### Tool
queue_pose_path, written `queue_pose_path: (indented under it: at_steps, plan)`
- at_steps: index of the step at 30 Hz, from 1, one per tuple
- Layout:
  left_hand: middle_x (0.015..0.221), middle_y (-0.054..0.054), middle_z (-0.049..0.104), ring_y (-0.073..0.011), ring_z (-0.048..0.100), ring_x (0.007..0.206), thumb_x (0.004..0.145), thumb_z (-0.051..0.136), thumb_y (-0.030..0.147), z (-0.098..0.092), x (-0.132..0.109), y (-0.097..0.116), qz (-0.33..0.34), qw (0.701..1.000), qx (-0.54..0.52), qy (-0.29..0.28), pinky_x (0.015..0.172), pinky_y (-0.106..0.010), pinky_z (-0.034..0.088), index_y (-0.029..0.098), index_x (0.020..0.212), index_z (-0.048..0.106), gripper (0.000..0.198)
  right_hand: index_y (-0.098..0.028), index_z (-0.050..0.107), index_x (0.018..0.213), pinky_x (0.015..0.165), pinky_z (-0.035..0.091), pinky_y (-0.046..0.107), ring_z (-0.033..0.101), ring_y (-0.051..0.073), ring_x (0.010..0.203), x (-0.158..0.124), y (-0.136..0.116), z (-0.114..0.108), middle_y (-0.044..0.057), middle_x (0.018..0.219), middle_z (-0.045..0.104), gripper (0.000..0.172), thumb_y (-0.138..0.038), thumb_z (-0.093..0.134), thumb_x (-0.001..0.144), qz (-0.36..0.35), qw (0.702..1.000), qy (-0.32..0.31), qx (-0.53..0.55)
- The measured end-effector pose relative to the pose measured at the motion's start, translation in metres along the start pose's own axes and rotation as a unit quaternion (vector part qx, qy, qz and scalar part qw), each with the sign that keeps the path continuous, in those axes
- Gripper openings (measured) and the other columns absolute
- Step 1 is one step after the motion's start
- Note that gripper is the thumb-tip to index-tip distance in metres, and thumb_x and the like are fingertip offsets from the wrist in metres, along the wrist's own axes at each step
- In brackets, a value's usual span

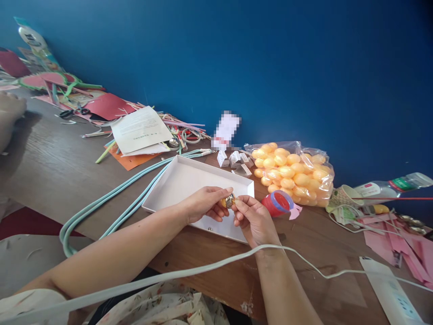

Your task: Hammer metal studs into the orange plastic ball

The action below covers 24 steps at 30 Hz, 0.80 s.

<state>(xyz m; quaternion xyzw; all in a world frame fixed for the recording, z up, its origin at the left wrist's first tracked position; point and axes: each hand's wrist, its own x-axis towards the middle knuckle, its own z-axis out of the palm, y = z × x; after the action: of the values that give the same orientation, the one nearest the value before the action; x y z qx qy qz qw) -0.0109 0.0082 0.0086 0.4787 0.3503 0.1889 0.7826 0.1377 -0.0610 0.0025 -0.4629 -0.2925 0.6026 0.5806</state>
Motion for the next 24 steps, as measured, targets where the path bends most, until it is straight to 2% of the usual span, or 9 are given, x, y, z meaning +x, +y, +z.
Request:
queue_pose_path:
  at_steps: [24]
  plan:
    - [0.063,-0.004,0.062,-0.0079,0.053,0.048,0.07,0.058,0.067,-0.0006,-0.0016,0.0005,0.002,1.0,-0.002,-0.002,0.05,-0.021,0.045,0.013,0.077,0.061,0.055,-0.017,0.066,0.075,0.042,0.046,0.014,0.05,0.004,0.044,-0.0014,-0.0014,0.0019,-0.002,0.061,0.064,0.017,-0.026,0.078,0.068,-0.003,1.0,0.002,0.006]
